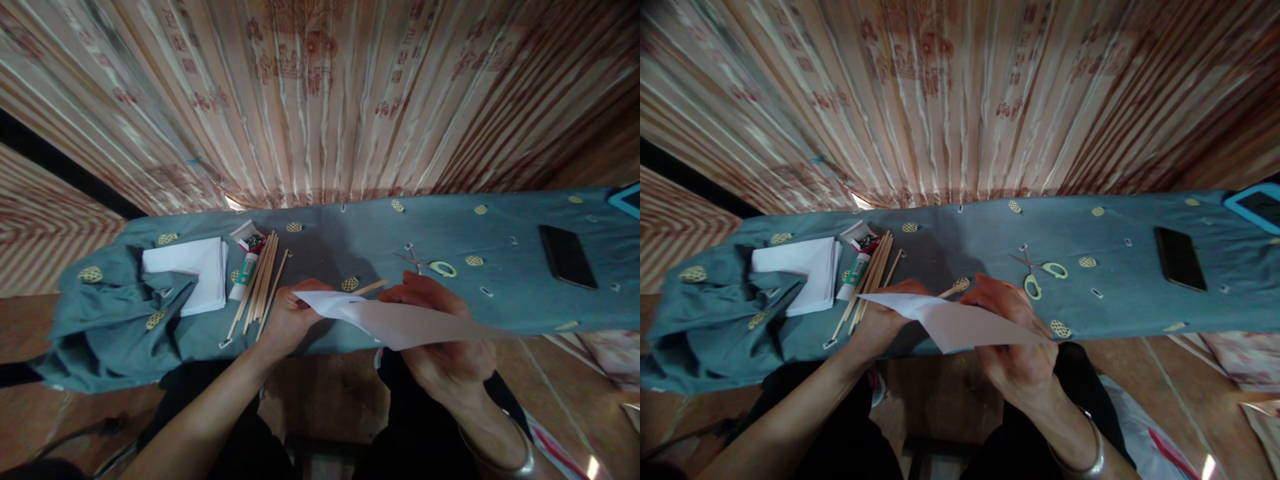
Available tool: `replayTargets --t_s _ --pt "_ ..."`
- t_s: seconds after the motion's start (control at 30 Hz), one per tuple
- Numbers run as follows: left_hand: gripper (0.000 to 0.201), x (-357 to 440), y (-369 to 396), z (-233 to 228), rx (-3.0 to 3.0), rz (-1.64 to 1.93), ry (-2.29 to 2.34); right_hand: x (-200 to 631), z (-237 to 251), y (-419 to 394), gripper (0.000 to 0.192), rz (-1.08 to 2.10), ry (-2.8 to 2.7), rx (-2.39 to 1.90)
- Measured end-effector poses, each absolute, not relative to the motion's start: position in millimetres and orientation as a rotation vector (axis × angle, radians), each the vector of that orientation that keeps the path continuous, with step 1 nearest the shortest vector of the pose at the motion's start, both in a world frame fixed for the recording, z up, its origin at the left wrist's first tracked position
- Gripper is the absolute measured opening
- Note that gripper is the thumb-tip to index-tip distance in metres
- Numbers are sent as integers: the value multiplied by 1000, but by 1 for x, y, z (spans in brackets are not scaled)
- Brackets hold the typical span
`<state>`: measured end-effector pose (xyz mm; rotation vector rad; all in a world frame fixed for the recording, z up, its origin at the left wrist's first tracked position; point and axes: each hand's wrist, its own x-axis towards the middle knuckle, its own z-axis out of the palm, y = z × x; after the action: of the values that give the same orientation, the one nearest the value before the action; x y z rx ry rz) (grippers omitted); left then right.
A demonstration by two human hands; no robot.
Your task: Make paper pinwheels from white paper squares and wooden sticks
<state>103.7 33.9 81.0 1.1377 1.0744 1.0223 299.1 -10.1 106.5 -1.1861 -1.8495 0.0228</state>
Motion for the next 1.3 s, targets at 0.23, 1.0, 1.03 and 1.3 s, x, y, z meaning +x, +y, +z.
replayTargets --t_s 0.23,1.0,1.03,1.3 --pt "12 103 33 79 1078 1006 1053 300 101 -10 55 63 -1811 -1184" --pt "12 94 34 77 1208 1051 1056 298 104 -9 45 143 -1822 -1117" --pt "13 93 35 76 1221 1053 1050 298 103 -9 47 176 -1811 -1098" --pt "16 90 35 73 1267 1035 1042 296 98 -10 48 260 -1760 -1086"
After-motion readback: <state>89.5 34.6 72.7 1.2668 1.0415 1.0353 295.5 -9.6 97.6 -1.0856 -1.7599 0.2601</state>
